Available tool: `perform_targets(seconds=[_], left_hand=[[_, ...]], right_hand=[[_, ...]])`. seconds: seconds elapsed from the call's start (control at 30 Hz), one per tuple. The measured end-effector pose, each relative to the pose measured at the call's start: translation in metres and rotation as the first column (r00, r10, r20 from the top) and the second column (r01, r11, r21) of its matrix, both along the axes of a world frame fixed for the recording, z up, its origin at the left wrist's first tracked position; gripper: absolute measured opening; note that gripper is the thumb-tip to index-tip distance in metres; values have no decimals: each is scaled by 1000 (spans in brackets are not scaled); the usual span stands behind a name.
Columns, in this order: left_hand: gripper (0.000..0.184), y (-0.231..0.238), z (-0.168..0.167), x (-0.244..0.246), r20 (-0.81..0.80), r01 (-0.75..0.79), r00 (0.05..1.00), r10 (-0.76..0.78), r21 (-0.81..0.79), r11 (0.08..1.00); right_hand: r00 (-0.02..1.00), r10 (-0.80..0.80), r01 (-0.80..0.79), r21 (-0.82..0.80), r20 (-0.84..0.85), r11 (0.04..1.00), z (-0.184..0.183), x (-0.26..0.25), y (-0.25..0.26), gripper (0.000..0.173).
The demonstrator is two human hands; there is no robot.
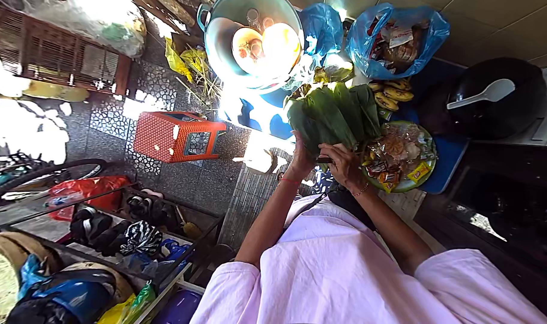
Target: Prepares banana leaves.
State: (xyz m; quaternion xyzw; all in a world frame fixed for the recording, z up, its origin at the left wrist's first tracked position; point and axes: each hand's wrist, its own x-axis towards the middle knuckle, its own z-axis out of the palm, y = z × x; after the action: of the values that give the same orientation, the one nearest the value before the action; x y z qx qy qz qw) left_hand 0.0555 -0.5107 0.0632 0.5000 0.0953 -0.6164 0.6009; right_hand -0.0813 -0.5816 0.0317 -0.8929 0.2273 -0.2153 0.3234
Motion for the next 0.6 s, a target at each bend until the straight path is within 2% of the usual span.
perform_targets(seconds=[0.07,0.1,0.13,0.17,0.23,0.3,0.37,0.4,0.47,0.6], left_hand=[[32,-3,-9,-3,15,-41,999,40,79,996],[19,-5,-14,-4,31,-48,999,44,146,988],[13,-6,-17,-4,48,-41,998,33,192,981],[15,-6,-19,-3,63,-45,998,32,217,975],[29,-6,-24,1,65,-72,996,59,222,972],[31,-4,-25,5,66,-96,994,84,216,972],[29,-4,-24,8,59,-114,993,104,210,971],[29,-4,-23,10,53,-117,993,108,209,971],[28,-4,-21,13,45,-115,993,108,204,972],[27,-1,-23,15,43,-105,994,98,202,974]], right_hand=[[998,58,-59,0,21,998,1,0,3,17],[997,78,-79,19,27,997,2,-2,4,15],[997,73,-75,57,38,996,4,-5,5,15],[998,34,-40,118,52,992,7,-10,5,15],[985,-153,128,272,74,954,12,-24,5,15],[929,-367,350,443,-49,826,16,-40,2,22],[880,-403,469,594,-252,653,13,-52,-7,25],[879,-365,472,671,-307,572,11,-57,-10,29],[905,-315,408,797,-287,444,5,-62,-15,40],[917,-345,306,910,-202,281,-3,-62,-21,42]])
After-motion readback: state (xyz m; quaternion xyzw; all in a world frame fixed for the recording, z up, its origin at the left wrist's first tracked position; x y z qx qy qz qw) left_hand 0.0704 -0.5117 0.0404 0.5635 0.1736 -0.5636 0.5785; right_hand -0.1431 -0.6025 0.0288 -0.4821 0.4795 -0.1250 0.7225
